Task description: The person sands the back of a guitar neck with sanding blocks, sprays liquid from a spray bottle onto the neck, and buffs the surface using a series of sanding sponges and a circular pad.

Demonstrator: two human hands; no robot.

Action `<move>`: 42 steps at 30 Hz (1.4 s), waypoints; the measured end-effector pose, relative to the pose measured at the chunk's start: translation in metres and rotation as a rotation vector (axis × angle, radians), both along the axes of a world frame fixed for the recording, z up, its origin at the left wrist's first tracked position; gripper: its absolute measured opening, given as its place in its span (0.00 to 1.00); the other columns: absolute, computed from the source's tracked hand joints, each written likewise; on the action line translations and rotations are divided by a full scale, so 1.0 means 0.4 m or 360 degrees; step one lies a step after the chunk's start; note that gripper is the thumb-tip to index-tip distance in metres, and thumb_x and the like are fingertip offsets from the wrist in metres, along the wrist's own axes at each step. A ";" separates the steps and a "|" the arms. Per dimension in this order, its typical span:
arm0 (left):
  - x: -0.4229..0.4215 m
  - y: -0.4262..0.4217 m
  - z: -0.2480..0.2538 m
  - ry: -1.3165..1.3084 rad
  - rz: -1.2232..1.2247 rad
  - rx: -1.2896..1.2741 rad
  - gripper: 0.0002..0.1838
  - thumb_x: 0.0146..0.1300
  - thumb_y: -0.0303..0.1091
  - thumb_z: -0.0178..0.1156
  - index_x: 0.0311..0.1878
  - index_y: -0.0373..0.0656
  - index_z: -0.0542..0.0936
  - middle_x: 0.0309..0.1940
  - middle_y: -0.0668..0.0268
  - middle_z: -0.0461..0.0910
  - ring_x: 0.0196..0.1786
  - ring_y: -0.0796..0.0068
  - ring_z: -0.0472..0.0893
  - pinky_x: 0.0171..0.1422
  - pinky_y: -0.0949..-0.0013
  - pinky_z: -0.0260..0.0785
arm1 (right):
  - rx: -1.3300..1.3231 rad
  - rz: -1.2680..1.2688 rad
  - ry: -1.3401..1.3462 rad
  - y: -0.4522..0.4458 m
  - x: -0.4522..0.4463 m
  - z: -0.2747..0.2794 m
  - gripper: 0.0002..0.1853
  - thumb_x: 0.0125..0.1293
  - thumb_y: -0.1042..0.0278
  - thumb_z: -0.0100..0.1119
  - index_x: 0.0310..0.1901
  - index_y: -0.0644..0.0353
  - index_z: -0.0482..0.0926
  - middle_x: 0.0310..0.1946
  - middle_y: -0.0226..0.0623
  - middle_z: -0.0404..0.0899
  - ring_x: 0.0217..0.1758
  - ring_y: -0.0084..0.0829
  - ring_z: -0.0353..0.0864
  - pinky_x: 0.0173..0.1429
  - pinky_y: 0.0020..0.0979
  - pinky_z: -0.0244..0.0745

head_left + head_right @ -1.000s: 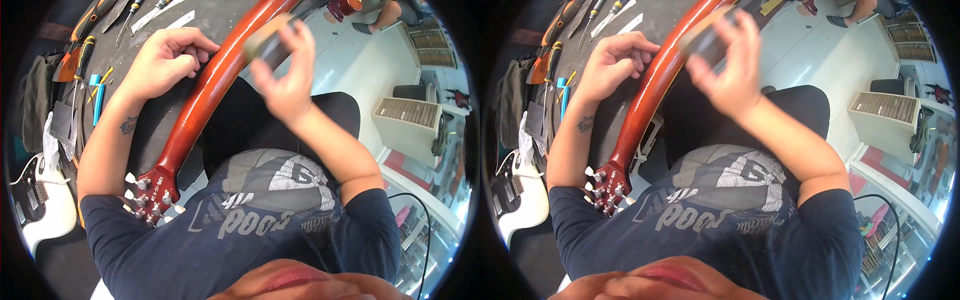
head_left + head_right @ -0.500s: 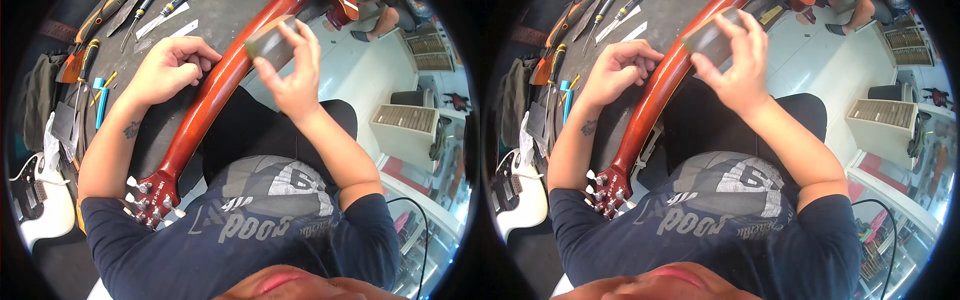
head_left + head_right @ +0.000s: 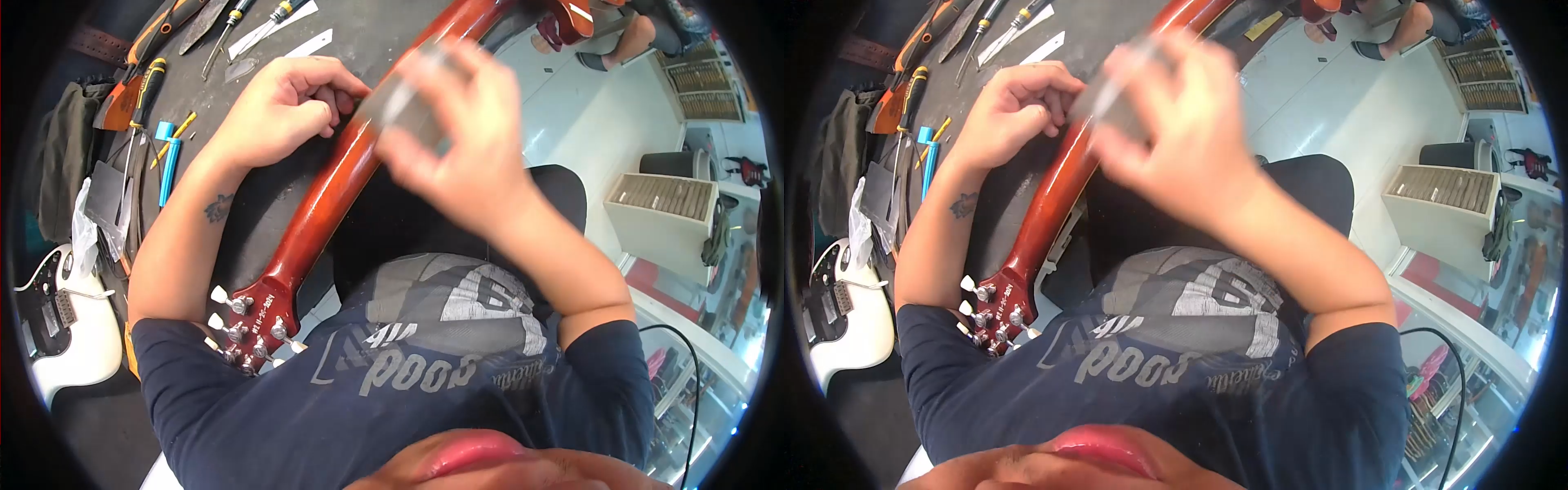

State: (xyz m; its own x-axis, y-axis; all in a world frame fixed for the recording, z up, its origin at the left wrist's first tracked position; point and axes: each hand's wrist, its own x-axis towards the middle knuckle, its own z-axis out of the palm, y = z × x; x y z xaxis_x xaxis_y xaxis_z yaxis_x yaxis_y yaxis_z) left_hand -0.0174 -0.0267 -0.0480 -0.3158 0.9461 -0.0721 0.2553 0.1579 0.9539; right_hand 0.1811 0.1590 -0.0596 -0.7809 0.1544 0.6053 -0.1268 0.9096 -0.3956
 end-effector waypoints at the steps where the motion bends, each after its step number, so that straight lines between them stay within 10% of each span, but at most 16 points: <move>1: 0.002 0.002 0.002 0.0045 -0.0007 -0.0006 0.25 0.57 0.22 0.52 0.56 0.30 0.87 0.42 0.67 0.82 0.39 0.79 0.80 0.45 0.73 0.77 | 0.0036 -0.0226 0.0052 0.046 -0.035 0.000 0.37 0.56 0.54 0.83 0.68 0.54 0.84 0.69 0.61 0.75 0.70 0.59 0.75 0.73 0.55 0.74; 6: 0.004 0.005 0.002 -0.0099 0.0007 0.0042 0.26 0.57 0.22 0.50 0.56 0.29 0.88 0.41 0.66 0.82 0.40 0.78 0.80 0.44 0.72 0.76 | -0.0120 0.0375 -0.0177 -0.115 0.060 0.034 0.40 0.51 0.54 0.86 0.67 0.54 0.84 0.68 0.61 0.76 0.69 0.61 0.77 0.74 0.56 0.74; 10: 0.004 0.000 0.010 -0.0049 -0.0001 -0.0013 0.26 0.56 0.22 0.50 0.56 0.30 0.88 0.44 0.66 0.83 0.41 0.79 0.80 0.46 0.73 0.76 | 0.0015 -0.0234 0.0066 0.073 -0.057 -0.016 0.38 0.53 0.52 0.84 0.66 0.55 0.84 0.67 0.58 0.77 0.67 0.60 0.77 0.72 0.56 0.75; 14: -0.004 0.002 -0.007 -0.0156 -0.0013 0.0044 0.26 0.58 0.22 0.51 0.58 0.31 0.87 0.41 0.65 0.85 0.42 0.79 0.83 0.46 0.72 0.78 | -0.0132 0.0387 -0.0208 -0.133 0.053 0.048 0.35 0.53 0.54 0.83 0.64 0.53 0.86 0.66 0.58 0.78 0.72 0.62 0.76 0.76 0.56 0.73; 18: -0.008 -0.005 -0.005 -0.0111 0.0014 0.0014 0.25 0.60 0.22 0.51 0.58 0.31 0.87 0.42 0.63 0.88 0.42 0.77 0.85 0.50 0.71 0.81 | 0.0130 -0.0278 -0.0016 0.071 -0.055 0.010 0.36 0.55 0.54 0.82 0.67 0.54 0.84 0.66 0.59 0.79 0.70 0.59 0.76 0.72 0.54 0.75; 22: -0.005 0.002 0.004 -0.0205 0.0014 0.0025 0.25 0.58 0.21 0.50 0.57 0.31 0.88 0.42 0.64 0.87 0.41 0.78 0.84 0.48 0.71 0.80 | -0.0055 0.0333 -0.0264 -0.127 0.051 0.056 0.40 0.50 0.54 0.84 0.67 0.53 0.85 0.67 0.58 0.77 0.70 0.63 0.76 0.75 0.58 0.73; 28: 0.003 0.002 0.004 -0.0110 0.0067 0.0005 0.28 0.55 0.22 0.50 0.57 0.31 0.89 0.40 0.67 0.84 0.38 0.81 0.81 0.44 0.72 0.76 | 0.0149 -0.0317 -0.0124 -0.010 -0.036 0.040 0.36 0.52 0.56 0.83 0.64 0.55 0.85 0.65 0.60 0.78 0.66 0.59 0.79 0.71 0.56 0.76; 31: -0.003 0.002 -0.003 -0.0208 0.0033 0.0023 0.27 0.58 0.24 0.51 0.59 0.29 0.87 0.41 0.66 0.85 0.39 0.82 0.82 0.45 0.73 0.76 | -0.0145 0.0362 -0.0246 -0.150 0.050 0.068 0.33 0.54 0.56 0.83 0.62 0.56 0.87 0.67 0.62 0.78 0.68 0.60 0.79 0.72 0.54 0.77; 35: -0.003 -0.001 0.004 -0.0044 0.0058 -0.0026 0.26 0.59 0.25 0.52 0.59 0.31 0.88 0.43 0.64 0.86 0.39 0.80 0.83 0.45 0.74 0.77 | 0.0095 -0.0217 -0.0060 0.023 -0.050 0.042 0.38 0.47 0.56 0.86 0.64 0.53 0.87 0.66 0.59 0.78 0.67 0.62 0.79 0.74 0.59 0.74; 40: -0.003 -0.002 0.009 -0.0143 0.0052 0.0015 0.25 0.60 0.24 0.52 0.58 0.31 0.88 0.42 0.64 0.86 0.40 0.79 0.83 0.48 0.73 0.79 | -0.0166 0.0429 -0.0250 -0.123 0.056 0.052 0.38 0.48 0.57 0.86 0.64 0.52 0.86 0.68 0.58 0.77 0.69 0.60 0.77 0.74 0.57 0.74; 42: -0.011 -0.002 0.009 -0.0127 0.0010 -0.0009 0.26 0.60 0.21 0.52 0.60 0.30 0.88 0.43 0.62 0.87 0.44 0.77 0.85 0.52 0.70 0.82 | -0.0012 0.0090 -0.0057 -0.024 0.000 0.014 0.38 0.51 0.56 0.85 0.66 0.52 0.85 0.69 0.58 0.77 0.70 0.58 0.76 0.73 0.56 0.74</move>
